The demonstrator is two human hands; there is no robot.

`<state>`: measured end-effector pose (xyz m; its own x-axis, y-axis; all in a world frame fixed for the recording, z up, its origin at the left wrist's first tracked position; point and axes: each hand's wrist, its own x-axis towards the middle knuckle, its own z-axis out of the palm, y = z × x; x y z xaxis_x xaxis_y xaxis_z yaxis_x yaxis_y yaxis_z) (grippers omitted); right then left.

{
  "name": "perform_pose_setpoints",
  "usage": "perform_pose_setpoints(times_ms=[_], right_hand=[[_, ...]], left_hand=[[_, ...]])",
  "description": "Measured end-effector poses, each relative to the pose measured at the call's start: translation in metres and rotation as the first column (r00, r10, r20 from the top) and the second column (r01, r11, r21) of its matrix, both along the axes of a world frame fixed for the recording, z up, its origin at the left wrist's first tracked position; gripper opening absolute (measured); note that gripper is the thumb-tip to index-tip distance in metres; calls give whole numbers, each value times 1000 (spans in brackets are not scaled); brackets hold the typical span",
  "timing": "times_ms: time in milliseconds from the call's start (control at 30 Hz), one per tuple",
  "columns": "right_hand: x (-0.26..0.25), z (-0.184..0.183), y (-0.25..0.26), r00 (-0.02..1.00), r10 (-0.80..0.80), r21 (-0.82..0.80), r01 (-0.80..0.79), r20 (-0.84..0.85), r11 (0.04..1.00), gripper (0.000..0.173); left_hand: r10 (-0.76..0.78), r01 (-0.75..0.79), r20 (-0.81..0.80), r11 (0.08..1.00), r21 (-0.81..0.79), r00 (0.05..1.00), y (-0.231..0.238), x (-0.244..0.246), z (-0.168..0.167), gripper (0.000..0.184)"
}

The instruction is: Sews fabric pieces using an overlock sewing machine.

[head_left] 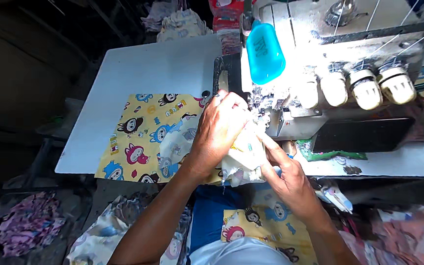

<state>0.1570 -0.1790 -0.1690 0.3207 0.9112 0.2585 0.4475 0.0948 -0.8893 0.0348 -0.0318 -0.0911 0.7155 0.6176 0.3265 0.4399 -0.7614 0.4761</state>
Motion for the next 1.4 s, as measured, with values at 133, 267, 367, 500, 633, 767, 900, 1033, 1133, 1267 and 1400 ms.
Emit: perform_pose_setpoints(times_ms=[133, 267, 367, 500, 633, 767, 900, 1033, 1133, 1267, 1400], right_hand=[[0, 11, 1, 984, 10, -39, -17, -179, 999, 56], [-10, 17, 7, 949, -90, 39, 106, -301, 994, 45], [-16, 15, 12, 944, -138, 99, 175, -300, 980, 31], [-18, 11, 18, 950, -189, 132, 226, -248, 965, 31], [-15, 11, 22, 954, -298, 92, 294, 38, 952, 30], [-8, 20, 23, 852, -328, 129, 302, 407, 944, 25], [0, 27, 21, 782, -336, 223, 254, 525, 941, 20], [6, 54, 35, 727, -298, 354, 82, 618, 932, 17], [0, 68, 59, 659, -208, 303, -32, 723, 952, 16], [-5, 63, 85, 605, -125, 213, -77, 786, 974, 10], [-5, 64, 84, 701, -117, 243, -82, 704, 967, 9]], left_hand=[[88, -83, 54, 992, -98, 995, 8, 11, -4, 41], [130, -122, 77, 987, -102, 989, 27, 33, -8, 56], [97, -93, 93, 995, -47, 991, 40, 40, -11, 63], [102, -102, 79, 995, -8, 992, 42, 45, -8, 63], [117, -114, 59, 992, -44, 991, 49, 52, -5, 63], [33, -34, 91, 999, 11, 995, 68, 54, -11, 69], [18, -13, 195, 1000, -26, 981, 68, 28, -9, 65], [126, -102, 275, 990, -98, 953, 32, -26, 6, 42], [164, -115, 307, 979, -171, 938, -4, -67, 7, 25], [242, -133, 368, 946, -297, 898, -22, -97, -7, 15], [301, -128, 397, 905, -406, 867, -22, -105, -10, 11]])
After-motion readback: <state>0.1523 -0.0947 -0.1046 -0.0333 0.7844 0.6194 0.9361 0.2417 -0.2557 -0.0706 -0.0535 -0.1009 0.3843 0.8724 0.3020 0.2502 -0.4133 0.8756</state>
